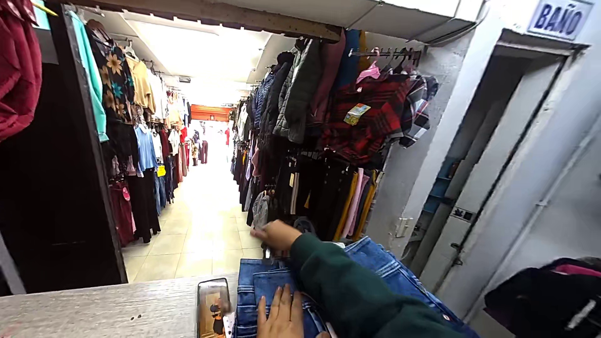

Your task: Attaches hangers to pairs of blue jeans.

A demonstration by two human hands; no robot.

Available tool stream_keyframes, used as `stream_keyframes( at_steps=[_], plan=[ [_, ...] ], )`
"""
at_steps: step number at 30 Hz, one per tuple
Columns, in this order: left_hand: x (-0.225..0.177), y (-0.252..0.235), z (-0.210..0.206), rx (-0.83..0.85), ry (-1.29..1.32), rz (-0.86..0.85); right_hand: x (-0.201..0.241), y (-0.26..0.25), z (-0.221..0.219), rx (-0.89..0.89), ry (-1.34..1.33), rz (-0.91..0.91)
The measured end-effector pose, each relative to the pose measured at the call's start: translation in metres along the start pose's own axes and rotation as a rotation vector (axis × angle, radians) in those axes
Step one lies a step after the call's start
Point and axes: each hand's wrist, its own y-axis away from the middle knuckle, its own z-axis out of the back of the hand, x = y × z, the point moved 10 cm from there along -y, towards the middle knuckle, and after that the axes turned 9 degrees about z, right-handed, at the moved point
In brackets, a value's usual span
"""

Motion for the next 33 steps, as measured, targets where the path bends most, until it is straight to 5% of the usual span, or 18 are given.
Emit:
stream_keyframes(
  at_steps=[3, 5, 8, 10, 12, 14, 16, 23, 28, 33],
  plan=[
    [-0.004, 0.000, -0.001, -0.010, 0.007, -0.006, 0.006, 0.024, -0.040, 0.291, 0.044, 0.041],
    [-0.005, -0.001, -0.003, -0.009, 0.002, -0.002, 0.009, 0.037, -0.028, 0.284, 0.079, 0.095],
    [-0.005, -0.002, -0.003, -0.010, -0.003, -0.010, 0.004, 0.054, 0.049, -0.178, 0.047, 0.220],
    [-0.005, -0.003, -0.004, 0.008, -0.009, -0.006, -0.038, 0.076, 0.099, -0.361, 0.065, 0.036],
    [-0.005, -0.002, -0.006, 0.034, -0.018, 0.005, -0.105, 0.097, 0.097, -0.240, 0.127, -0.193],
    [-0.004, -0.001, -0.006, 0.039, -0.023, 0.006, -0.163, 0.117, 0.056, 0.073, 0.164, -0.334],
    [-0.004, -0.002, -0.004, 0.017, -0.018, 0.001, -0.179, 0.137, 0.038, 0.240, 0.132, -0.384],
    [-0.004, -0.004, -0.010, 0.051, -0.026, 0.013, -0.144, 0.175, 0.073, 0.044, -0.330, -0.121],
    [0.005, -0.006, -0.021, 0.037, -0.035, 0.018, -0.177, 0.192, 0.072, -0.035, -0.322, -0.335],
    [0.005, -0.008, -0.026, 0.067, -0.045, 0.018, -0.197, 0.197, 0.067, -0.344, -0.452, -0.306]
  ],
)
